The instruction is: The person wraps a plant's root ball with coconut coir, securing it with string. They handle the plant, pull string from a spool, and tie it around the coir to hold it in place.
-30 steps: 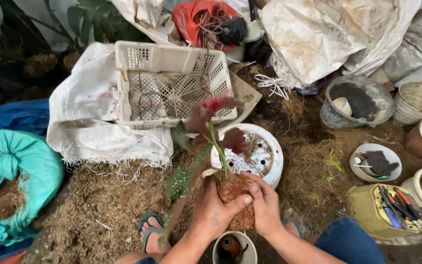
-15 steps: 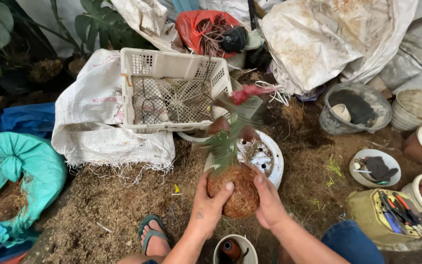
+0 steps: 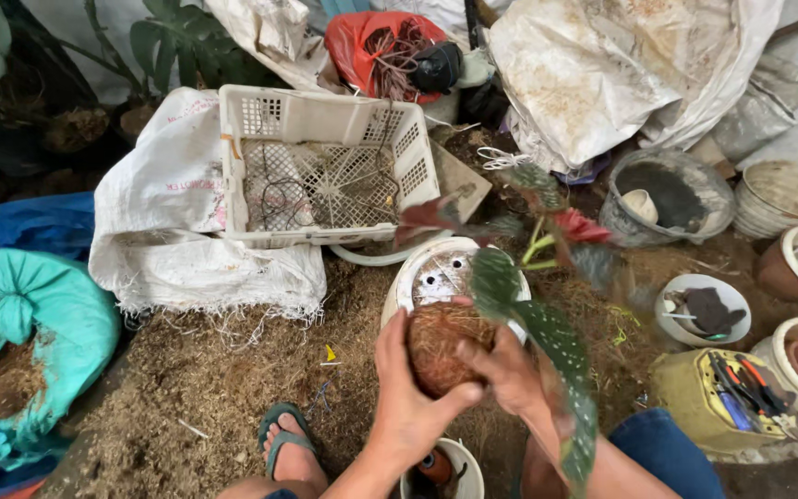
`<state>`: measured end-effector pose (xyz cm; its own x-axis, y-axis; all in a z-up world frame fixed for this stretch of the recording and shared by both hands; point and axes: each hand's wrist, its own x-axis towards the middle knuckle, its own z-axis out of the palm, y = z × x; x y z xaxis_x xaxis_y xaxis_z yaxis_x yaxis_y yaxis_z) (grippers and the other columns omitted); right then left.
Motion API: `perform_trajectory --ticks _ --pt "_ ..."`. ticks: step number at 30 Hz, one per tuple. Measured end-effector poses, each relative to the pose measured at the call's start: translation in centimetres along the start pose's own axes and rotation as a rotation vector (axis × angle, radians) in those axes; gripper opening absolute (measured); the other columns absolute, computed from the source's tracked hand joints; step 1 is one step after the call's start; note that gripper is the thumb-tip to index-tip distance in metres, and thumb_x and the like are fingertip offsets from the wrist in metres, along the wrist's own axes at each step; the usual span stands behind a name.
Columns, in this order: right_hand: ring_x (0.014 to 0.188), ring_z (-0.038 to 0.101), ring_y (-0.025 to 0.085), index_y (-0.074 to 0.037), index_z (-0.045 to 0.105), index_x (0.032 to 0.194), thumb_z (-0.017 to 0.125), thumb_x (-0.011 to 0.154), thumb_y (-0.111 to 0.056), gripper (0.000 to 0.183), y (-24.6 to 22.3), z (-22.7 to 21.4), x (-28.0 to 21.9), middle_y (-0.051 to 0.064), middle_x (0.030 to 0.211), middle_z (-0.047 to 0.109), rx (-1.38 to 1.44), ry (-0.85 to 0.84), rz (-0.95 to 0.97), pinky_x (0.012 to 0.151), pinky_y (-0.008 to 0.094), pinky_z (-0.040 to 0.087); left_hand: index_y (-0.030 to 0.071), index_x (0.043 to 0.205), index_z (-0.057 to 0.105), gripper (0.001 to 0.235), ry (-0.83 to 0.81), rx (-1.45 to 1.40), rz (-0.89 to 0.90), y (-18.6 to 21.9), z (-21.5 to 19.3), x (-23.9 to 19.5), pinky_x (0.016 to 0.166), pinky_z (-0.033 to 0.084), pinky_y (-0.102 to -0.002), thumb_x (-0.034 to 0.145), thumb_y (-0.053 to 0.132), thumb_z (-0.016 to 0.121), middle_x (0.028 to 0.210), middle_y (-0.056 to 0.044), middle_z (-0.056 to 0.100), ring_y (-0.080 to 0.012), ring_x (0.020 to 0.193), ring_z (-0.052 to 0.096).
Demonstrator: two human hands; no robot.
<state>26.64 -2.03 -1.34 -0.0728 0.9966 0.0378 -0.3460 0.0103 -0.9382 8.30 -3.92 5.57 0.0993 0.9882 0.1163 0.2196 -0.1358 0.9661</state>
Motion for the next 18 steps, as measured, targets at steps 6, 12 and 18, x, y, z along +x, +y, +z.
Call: perform_trajectory --ticks 6,12,18 --pt "0.126 0.06 0.034 -0.002 0.054 0.14 0.084 0.078 -0.035 0.077 -3.2 -0.2 0.1 0.018 0.14 0.06 -0.078 -0.211 -0.009 0.1 0.052 0.054 0.005 0.147 0.045 0.099 -0.193 -1.035 -0.885 -3.3 -2.2 2.6 0.09 0.054 -0.055 0.079 0.077 0.047 0.13 -0.024 0.064 -0.0382 0.116 0.065" --pt "0.124 0.061 0.032 -0.002 0.057 0.139 0.081 0.081 -0.034 0.07 -0.8 -1.6 -2.3 0.017 0.138 0.062 -0.279 -0.183 0.187 0.099 0.049 0.054 0.003 0.14 0.054 0.069 -0.155 -1.175 -0.886 -7.7 1.4 0.7 0.098 0.054 -0.052 0.096 0.056 0.056 0.124 -0.02 0.067 -0.0338 0.111 0.067" --pt "0.122 0.062 0.03 -0.003 0.059 0.137 0.078 0.083 -0.032 0.064 0.0 -4.6 -3.4 0.016 0.136 0.065 -0.378 -0.067 0.216 0.099 0.046 0.055 0.004 0.143 0.056 0.066 -0.053 -1.09 -0.516 -8.7 2.0 -0.5 0.109 0.047 -0.047 0.097 0.051 0.053 0.146 -0.015 0.061 -0.0282 0.13 0.061"
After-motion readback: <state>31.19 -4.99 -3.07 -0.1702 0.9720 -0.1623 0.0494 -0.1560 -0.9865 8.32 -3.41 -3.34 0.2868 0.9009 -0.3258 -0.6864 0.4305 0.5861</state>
